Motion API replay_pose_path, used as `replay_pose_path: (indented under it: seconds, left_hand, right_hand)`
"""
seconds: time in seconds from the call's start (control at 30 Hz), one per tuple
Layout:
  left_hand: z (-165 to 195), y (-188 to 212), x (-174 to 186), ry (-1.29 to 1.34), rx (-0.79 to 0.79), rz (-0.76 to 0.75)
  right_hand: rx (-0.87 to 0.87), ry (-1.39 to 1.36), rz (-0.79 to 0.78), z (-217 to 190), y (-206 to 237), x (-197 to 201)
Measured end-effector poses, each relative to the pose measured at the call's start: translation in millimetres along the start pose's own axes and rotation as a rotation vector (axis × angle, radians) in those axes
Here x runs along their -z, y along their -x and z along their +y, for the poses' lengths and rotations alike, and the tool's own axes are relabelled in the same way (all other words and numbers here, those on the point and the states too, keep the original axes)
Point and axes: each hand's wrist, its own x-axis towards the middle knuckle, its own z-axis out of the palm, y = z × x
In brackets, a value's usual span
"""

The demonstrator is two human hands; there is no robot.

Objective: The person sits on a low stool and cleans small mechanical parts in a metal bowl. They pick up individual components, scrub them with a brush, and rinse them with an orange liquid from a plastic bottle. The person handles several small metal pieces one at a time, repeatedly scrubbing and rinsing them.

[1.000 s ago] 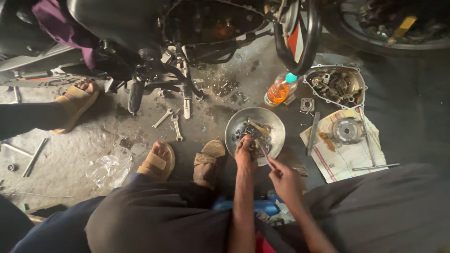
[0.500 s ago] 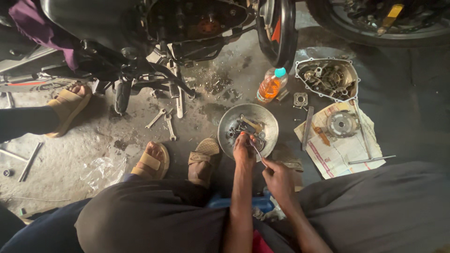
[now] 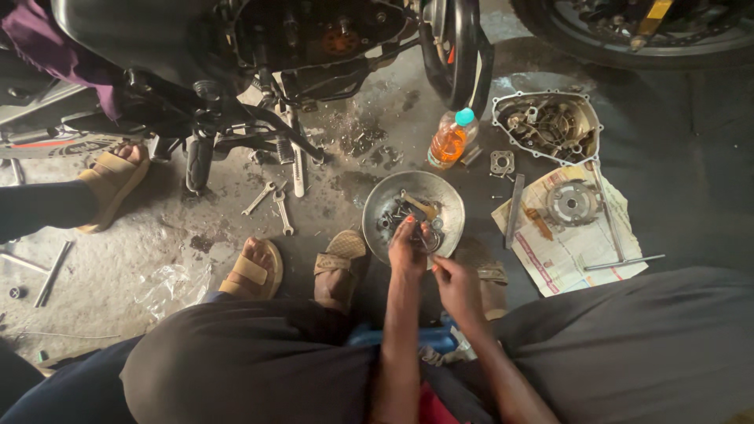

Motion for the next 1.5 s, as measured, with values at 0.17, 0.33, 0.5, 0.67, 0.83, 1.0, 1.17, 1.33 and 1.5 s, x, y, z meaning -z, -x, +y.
replay_pose_path:
  seconds: [0.17,0.33,0.5,0.67,0.83,1.0,1.17,1.33,1.5]
  left_hand:
    - [0,-5,5,0.034,-0.051,-0.137]
    - [-1,-7,8,-0.02,-0.304,-0.09]
    - [6,-6,9,0.092,-0.244,-0.035]
    - [-8,-2,5,0.09,-0.068,-0.182]
    - [-18,6,5,0.054,-0.004,-0.202]
    - [-16,4,11,-0.141,-0.048,0.04]
    - [-19,-6,21,-0.018,-0.109,-0.204]
    - [-20,-7,26,-0.031,-0.078,-0.076]
    - [-21,-6,20,-0.019,-0.051,-0.142]
  right_hand:
    - [-0.555,-0.53,-0.153,21,-7,-9]
    - [0.225,0.256,0.088,0,7,-6]
    - [-0.034,0.021,-0.004,-27,12,1]
    - [-0.085,0.02,-0.018,-51,4,-2]
    - [0.17,0.105,0.053,-69,4,4]
    - [0.07,0.28,-0.065,-80,5,5]
    - [0.068,0.181,-0.029,-82,4,3]
    - [0.187,0.166,0.011,-75,6,0]
    - [0.108,0.243,0.019,-61,-2,-6]
